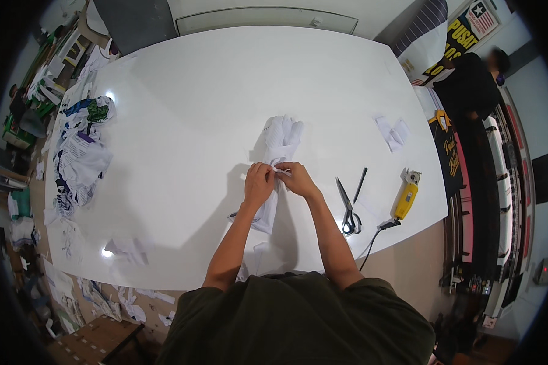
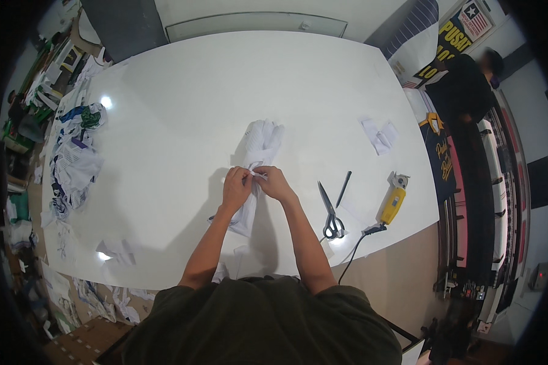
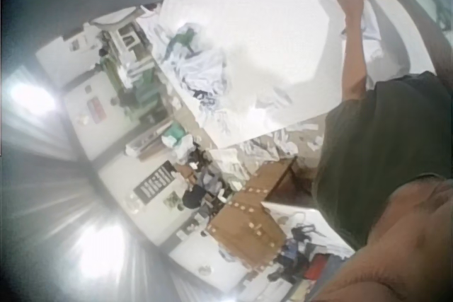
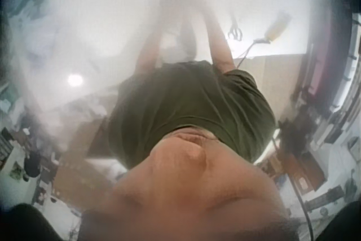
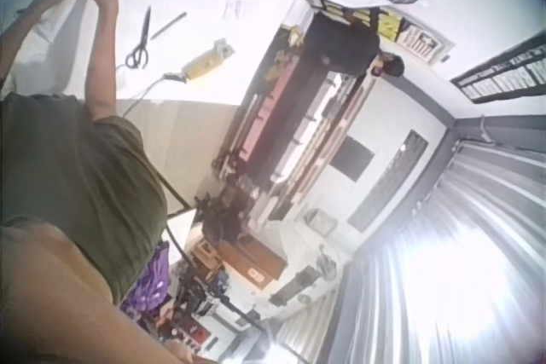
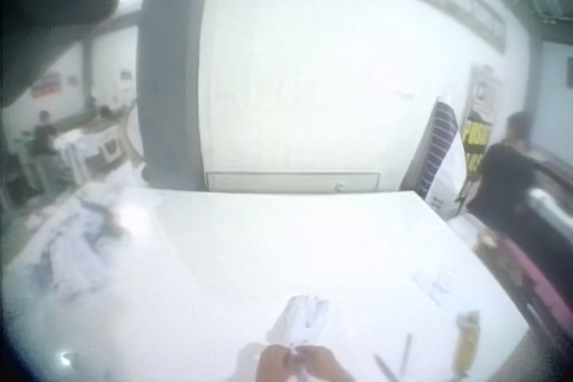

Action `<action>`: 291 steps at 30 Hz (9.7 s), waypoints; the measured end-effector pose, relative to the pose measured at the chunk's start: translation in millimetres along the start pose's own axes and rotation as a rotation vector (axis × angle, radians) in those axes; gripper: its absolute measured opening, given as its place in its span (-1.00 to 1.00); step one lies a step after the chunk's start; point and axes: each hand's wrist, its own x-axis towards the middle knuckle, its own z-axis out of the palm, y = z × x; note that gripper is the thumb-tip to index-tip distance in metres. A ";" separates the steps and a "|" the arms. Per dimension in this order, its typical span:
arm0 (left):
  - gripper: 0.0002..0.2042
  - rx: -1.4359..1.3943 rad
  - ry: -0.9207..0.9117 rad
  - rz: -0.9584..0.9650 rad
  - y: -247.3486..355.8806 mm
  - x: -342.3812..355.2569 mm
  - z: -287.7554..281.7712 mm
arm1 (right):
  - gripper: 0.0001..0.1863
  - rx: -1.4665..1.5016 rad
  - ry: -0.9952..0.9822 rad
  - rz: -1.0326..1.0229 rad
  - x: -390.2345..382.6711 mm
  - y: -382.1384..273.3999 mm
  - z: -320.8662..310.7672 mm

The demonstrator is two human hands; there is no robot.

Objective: The person uses a yellow electric cutter to trim a white fabric piece on a table. They then fold the fabric, mark it with a pen, and use scissors to cut along the marked lines. The person repeats this process with a patterned fabric, using a template to guide the cuts.

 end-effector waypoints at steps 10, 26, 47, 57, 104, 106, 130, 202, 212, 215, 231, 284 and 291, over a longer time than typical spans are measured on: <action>-0.94 -0.151 -0.168 -0.112 6.8 4.1 -25.7 | -0.74 0.028 -0.180 0.101 5.5 -2.9 -13.3; -0.89 0.349 -0.057 0.072 24.9 -13.0 -8.2 | -0.77 0.256 -0.332 0.259 10.2 -10.7 -25.8; -0.66 0.211 -0.250 0.006 34.3 33.6 -27.2 | -0.64 -0.554 0.579 0.575 -222.0 97.6 -77.0; -0.72 -0.219 -0.468 -0.363 25.5 71.6 5.5 | -0.68 -0.362 0.337 0.498 -238.1 121.2 -98.7; -0.31 -0.897 -0.479 -1.069 -7.2 -40.9 -102.6 | -0.49 -0.541 0.344 0.542 -158.5 124.3 -132.6; -0.43 -0.744 -0.352 -0.955 -53.2 -70.8 -133.4 | -0.43 -0.535 0.488 0.710 -134.2 116.8 -135.4; 0.11 0.238 -0.270 -0.642 18.5 -77.0 -76.0 | -0.85 1.263 0.733 0.053 -163.5 60.9 -94.0; -0.58 -0.452 -0.209 -0.721 -3.9 -119.3 -76.0 | -0.89 0.211 0.109 0.127 -66.2 -34.8 83.2; -0.56 -0.451 -0.223 -0.736 -0.2 -116.2 -80.7 | -0.88 0.463 0.087 0.184 -68.6 -28.3 80.3; -0.55 -0.429 -0.238 -0.735 -1.1 -116.5 -80.6 | -0.88 0.419 0.076 0.179 -66.9 -28.3 79.6; -0.55 -0.452 -0.231 -0.741 -8.1 -120.5 -75.0 | -0.88 0.320 0.084 0.177 -65.7 -20.2 79.8; -0.60 -0.455 -0.290 -0.799 0.9 -115.1 -80.2 | -0.87 0.528 0.326 0.187 -105.2 -31.0 95.4; -0.63 -0.439 -0.291 -0.808 10.3 -109.8 -82.2 | -0.86 0.359 0.251 0.153 -104.9 -20.0 95.5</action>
